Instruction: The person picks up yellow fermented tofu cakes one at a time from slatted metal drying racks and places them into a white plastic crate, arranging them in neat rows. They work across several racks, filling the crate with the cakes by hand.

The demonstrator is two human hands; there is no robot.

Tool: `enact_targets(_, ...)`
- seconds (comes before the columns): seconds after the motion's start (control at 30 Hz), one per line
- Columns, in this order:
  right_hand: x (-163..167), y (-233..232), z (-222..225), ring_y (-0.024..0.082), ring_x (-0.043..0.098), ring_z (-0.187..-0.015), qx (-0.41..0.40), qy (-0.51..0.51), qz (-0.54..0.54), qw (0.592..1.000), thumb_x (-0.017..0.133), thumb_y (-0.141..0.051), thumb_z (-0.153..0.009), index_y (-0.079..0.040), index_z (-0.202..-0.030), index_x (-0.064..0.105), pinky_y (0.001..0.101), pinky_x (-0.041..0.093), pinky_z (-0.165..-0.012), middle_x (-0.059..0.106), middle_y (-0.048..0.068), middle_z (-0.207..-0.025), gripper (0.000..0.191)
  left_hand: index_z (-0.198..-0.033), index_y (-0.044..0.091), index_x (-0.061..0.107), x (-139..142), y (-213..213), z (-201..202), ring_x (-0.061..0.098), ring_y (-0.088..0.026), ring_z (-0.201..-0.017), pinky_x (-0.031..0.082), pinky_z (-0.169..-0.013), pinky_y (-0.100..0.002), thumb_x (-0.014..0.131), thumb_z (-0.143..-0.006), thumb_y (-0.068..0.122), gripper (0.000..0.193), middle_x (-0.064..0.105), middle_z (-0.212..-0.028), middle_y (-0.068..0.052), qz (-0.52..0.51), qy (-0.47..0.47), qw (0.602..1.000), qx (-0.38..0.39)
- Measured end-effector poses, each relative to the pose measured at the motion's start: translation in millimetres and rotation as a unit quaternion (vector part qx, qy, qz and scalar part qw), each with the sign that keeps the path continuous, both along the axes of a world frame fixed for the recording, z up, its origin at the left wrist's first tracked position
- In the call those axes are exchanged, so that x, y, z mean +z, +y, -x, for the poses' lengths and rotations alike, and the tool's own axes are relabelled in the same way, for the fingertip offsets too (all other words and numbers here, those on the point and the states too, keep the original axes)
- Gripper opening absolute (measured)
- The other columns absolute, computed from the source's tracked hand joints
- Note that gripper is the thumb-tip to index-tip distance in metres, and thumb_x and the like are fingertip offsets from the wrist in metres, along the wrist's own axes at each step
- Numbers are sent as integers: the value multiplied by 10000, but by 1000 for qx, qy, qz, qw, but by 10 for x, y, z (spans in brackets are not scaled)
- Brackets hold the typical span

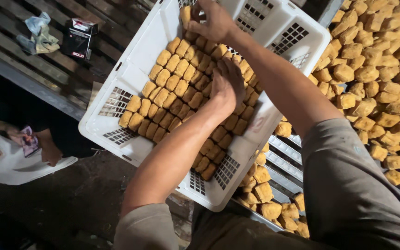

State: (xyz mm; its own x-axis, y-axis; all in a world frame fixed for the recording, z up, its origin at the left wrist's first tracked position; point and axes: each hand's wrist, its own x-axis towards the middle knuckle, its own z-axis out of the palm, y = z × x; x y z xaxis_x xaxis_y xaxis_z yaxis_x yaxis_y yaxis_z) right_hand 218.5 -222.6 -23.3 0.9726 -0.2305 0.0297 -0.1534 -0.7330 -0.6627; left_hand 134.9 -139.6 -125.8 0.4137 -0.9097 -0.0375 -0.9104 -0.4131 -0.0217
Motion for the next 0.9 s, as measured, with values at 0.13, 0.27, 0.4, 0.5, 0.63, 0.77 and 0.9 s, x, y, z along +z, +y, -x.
enact_targets(0.13, 12, -28, -37, 274, 690, -1033, -97, 10, -59, 993, 815, -330, -897, -32, -1289, 525, 400, 584, -914, 671, 163, -1167, 572, -1417, -78, 482, 125, 15, -277, 432, -453, -1386, 303, -1159, -575, 559, -932, 201, 564, 476, -1478, -285, -79, 113, 989, -47)
enact_targets(0.27, 33, -150, 29, 269, 719, -1022, -111, 33, -234, 965, 676, -333, -869, -90, -1394, 509, 394, 602, -917, 714, 159, -1147, 602, -1342, 2, 584, 298, 79, -712, 492, -427, -1326, 368, -1078, -625, 612, -935, 174, 443, 499, -1443, -222, 19, 225, 972, 68)
enact_targets(0.4, 23, -265, 84, 253, 689, -1069, -100, 4, -231, 968, 649, -428, -906, -67, -1362, 583, 383, 571, -930, 693, 150, -1202, 586, -1393, -56, 501, 292, 187, -1201, 608, -419, -1112, 526, -882, -516, 614, -935, 249, 562, 480, -1455, -257, 209, 254, 933, 148)
enact_targets(0.5, 28, -344, 104, 253, 700, -1016, -121, -17, -192, 974, 661, -401, -868, -39, -1272, 659, 377, 562, -891, 729, 150, -1149, 542, -1288, -124, 528, 159, 94, -1341, 485, -473, -1263, 431, -1040, -505, 752, -843, 236, 615, 465, -1412, -333, 287, 64, 955, 30)
enact_targets(0.63, 67, -400, 131, 233, 742, -933, -124, 30, -219, 967, 674, -367, -790, -21, -1130, 722, 356, 588, -846, 779, 131, -1032, 487, -1231, -87, 553, 30, 65, -1246, 513, -453, -1223, 435, -1054, -520, 764, -826, 273, 582, 525, -1316, -283, 207, 110, 967, 98)
enact_targets(0.77, 135, -447, 182, 243, 736, -926, -122, -3, -193, 974, 749, -421, -758, -30, -1102, 725, 369, 584, -838, 773, 146, -1021, 521, -1138, -85, 591, 49, 40, -1202, 519, -454, -1181, 428, -999, -554, 778, -787, 289, 546, 570, -1229, -281, 195, 101, 970, 105)
enact_targets(0.9, 104, -504, 259, 362, 702, -936, -154, -156, -28, 975, 806, -342, -691, -116, -1070, 746, 476, 549, -868, 750, 184, -983, 446, -1169, -38, 654, 71, -49, -1170, 535, -458, -1204, 416, -1073, -552, 753, -796, 315, 523, 619, -1224, -302, 179, 29, 983, 42)
